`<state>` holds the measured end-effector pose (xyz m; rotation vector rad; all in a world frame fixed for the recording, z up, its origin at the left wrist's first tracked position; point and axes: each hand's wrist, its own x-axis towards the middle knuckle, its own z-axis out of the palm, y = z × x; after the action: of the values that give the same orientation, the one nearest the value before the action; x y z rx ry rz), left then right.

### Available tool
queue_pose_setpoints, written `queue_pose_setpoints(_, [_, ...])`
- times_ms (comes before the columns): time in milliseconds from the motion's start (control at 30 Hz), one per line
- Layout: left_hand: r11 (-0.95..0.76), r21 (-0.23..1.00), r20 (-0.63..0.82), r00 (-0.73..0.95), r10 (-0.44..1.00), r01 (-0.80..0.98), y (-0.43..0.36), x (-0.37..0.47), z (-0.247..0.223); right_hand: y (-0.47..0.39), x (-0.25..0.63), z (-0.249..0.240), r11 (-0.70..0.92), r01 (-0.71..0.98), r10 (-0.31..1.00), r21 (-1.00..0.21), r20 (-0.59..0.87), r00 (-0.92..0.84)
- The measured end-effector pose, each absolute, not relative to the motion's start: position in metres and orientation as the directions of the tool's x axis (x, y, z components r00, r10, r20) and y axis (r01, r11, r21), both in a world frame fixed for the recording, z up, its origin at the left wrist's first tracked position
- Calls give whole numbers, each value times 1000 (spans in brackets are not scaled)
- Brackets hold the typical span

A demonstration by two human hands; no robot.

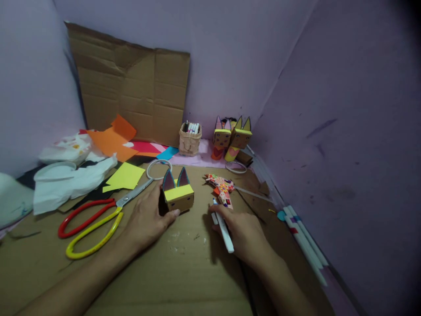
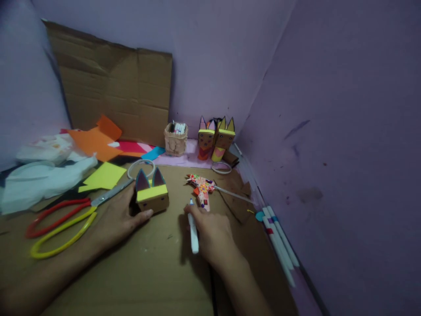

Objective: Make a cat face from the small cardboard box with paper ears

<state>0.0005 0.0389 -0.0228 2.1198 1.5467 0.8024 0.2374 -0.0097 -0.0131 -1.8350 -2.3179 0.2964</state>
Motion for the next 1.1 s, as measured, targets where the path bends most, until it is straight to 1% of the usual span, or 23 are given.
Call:
queue_pose_setpoints(133, [-310, 619, 220, 220, 950, 721, 38, -1, -21, -10, 238, -16, 229, 934, 973, -273, 36, -228])
queue_pose_setpoints(233, [-324, 614, 219, 239, 946, 720, 39, -1, -21, -9, 239, -17, 228, 924, 973, -308, 42, -226])
queue_pose_setpoints(400, [-336, 609, 227, 247, 942, 718, 42, -2, -23, -8, 238, -17, 188, 923, 978, -335, -18, -206])
queue_pose_setpoints(500, [-342, 601, 222, 260, 940, 722, 42, -3, -24, -8, 238, -18, 193, 913, 975, -358, -30, -218])
queue_pose_setpoints(767, [-277, 511, 202, 200, 959, 814, 41, -3, -28, -12, 240, -29, 219, 855, 967, -470, -12, -255])
queue_pose_setpoints(867, [-250, 499, 180, 183, 967, 830, 39, -4, -36, -11, 241, -31, 229, 845, 965, -483, 2, -261])
queue_pose_setpoints(967, [-234, 464, 194, 160, 968, 854, 36, -8, -46, -10, 243, -34, 241, 836, 964, -493, 19, -266])
queue_pose_setpoints(1033, [-243, 436, 205, 167, 964, 867, 33, -10, -48, -11, 244, -36, 239, 824, 965, -514, 33, -260])
queue_pose_setpoints(1100, [-248, 436, 208, 172, 963, 865, 30, -14, -45, -12, 246, -40, 223, 808, 970, -546, 43, -240])
